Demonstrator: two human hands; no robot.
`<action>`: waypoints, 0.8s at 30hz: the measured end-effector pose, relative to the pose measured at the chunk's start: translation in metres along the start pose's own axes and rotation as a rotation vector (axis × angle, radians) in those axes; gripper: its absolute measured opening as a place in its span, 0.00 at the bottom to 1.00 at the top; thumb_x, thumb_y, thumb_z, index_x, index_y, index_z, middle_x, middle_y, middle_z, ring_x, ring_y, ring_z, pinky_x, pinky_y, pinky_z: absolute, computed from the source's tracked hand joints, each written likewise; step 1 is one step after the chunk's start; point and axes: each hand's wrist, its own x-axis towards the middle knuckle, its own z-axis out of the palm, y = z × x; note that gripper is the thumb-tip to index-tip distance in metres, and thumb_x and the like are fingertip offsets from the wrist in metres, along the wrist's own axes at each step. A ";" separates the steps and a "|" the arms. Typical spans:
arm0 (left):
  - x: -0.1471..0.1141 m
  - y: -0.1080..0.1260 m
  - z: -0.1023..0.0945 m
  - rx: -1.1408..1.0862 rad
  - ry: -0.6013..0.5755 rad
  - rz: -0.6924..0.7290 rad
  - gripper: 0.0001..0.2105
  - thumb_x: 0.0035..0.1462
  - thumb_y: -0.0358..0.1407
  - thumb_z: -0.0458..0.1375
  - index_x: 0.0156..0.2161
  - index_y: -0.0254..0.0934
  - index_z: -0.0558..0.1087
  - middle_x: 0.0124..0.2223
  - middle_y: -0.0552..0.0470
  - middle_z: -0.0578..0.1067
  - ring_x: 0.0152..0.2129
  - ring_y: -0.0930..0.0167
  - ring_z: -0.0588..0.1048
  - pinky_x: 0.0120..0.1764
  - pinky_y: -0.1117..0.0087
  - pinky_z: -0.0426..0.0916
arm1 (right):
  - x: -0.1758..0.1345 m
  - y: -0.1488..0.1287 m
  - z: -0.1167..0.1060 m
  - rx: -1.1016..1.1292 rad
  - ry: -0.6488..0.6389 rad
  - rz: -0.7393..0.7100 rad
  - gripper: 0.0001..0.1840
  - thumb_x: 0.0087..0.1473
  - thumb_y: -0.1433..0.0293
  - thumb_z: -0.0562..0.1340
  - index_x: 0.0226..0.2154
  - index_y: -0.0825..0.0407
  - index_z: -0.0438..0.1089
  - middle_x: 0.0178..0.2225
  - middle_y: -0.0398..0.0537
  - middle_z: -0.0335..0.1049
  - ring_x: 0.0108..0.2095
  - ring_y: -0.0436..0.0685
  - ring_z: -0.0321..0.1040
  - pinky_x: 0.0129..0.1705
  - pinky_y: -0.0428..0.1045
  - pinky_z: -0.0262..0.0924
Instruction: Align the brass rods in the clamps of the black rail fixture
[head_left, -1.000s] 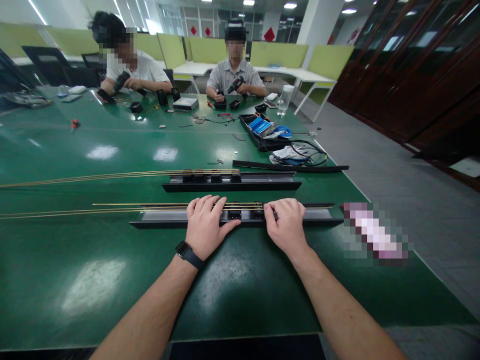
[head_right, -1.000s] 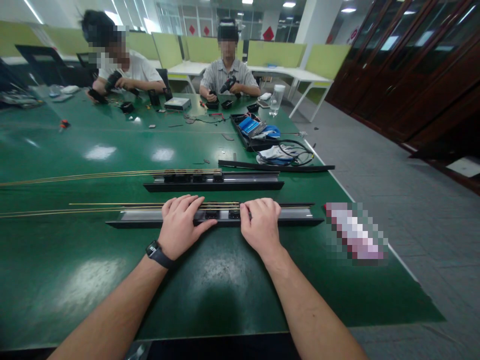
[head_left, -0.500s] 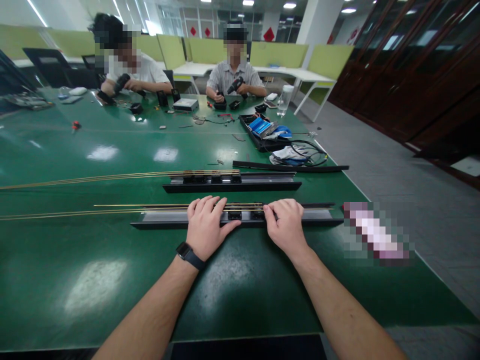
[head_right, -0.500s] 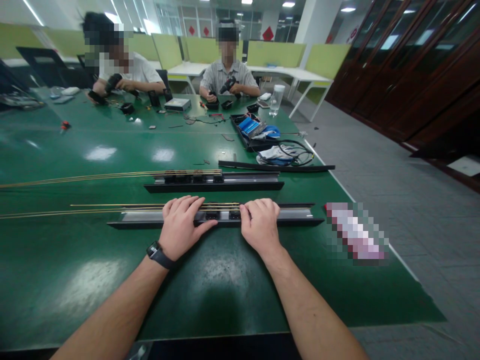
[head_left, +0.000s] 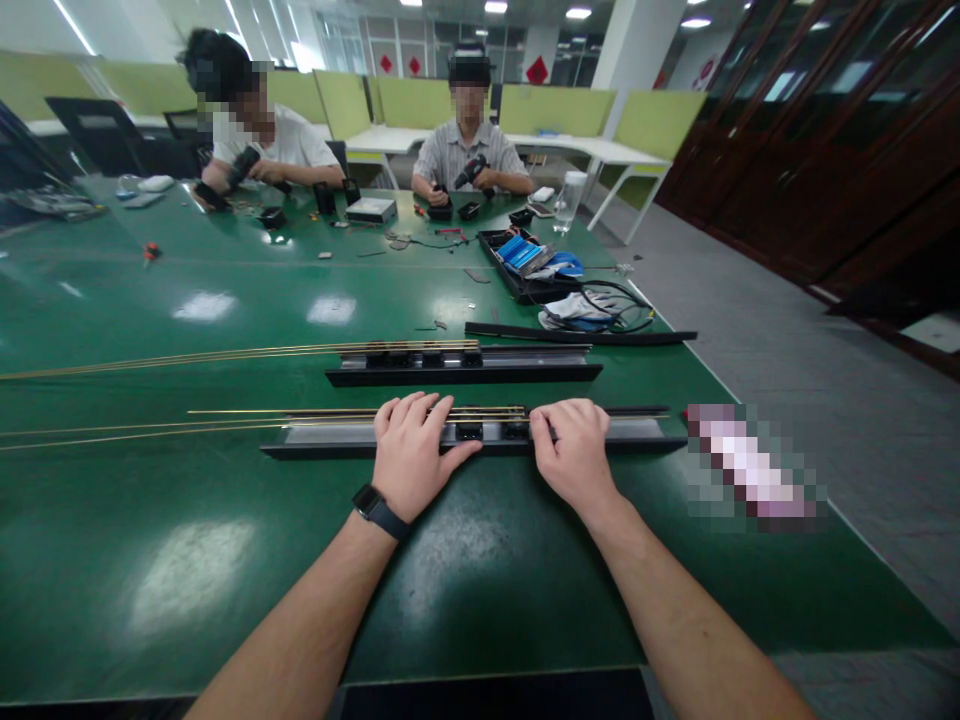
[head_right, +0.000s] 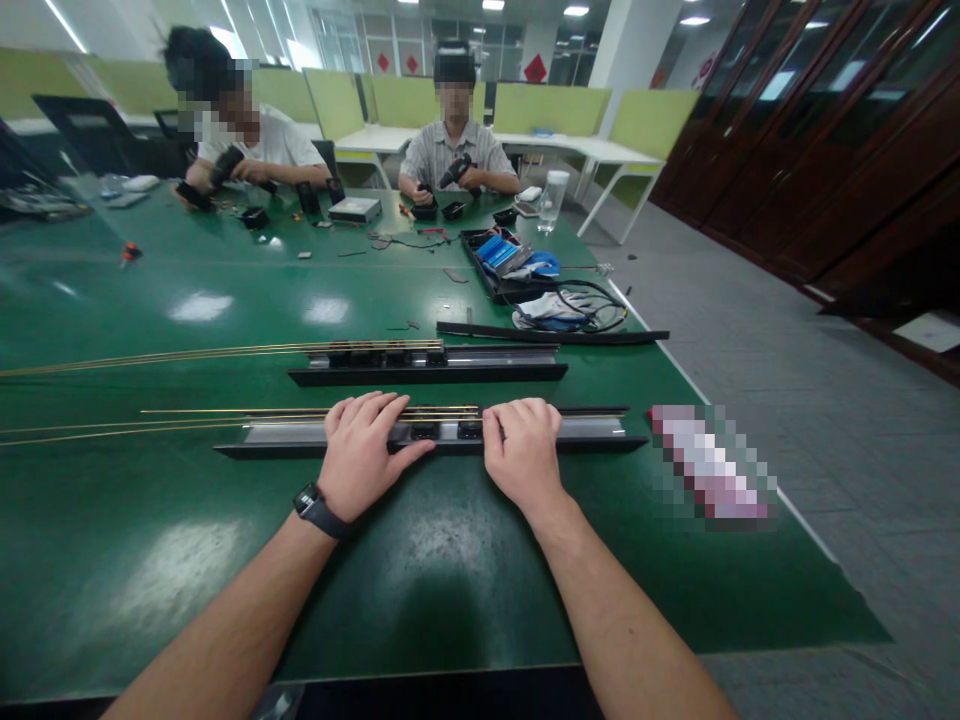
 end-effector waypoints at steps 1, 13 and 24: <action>0.000 0.000 0.000 -0.001 0.000 -0.001 0.30 0.58 0.56 0.65 0.59 0.39 0.75 0.58 0.40 0.78 0.58 0.52 0.72 0.62 0.46 0.58 | 0.000 0.000 0.000 -0.001 -0.001 -0.001 0.12 0.68 0.65 0.57 0.34 0.48 0.73 0.35 0.46 0.76 0.43 0.59 0.65 0.52 0.58 0.49; 0.000 0.000 0.000 -0.001 -0.006 -0.001 0.29 0.59 0.56 0.64 0.58 0.40 0.74 0.58 0.40 0.77 0.58 0.52 0.71 0.62 0.47 0.56 | 0.002 -0.002 0.002 -0.003 -0.004 -0.006 0.14 0.68 0.64 0.58 0.31 0.49 0.71 0.32 0.46 0.75 0.42 0.58 0.64 0.50 0.57 0.49; 0.000 0.000 0.000 0.008 -0.008 0.002 0.29 0.58 0.56 0.64 0.58 0.40 0.74 0.58 0.41 0.77 0.57 0.53 0.72 0.62 0.48 0.57 | 0.001 0.002 0.002 -0.024 -0.004 0.014 0.15 0.67 0.63 0.58 0.29 0.49 0.70 0.31 0.46 0.74 0.41 0.59 0.64 0.50 0.57 0.49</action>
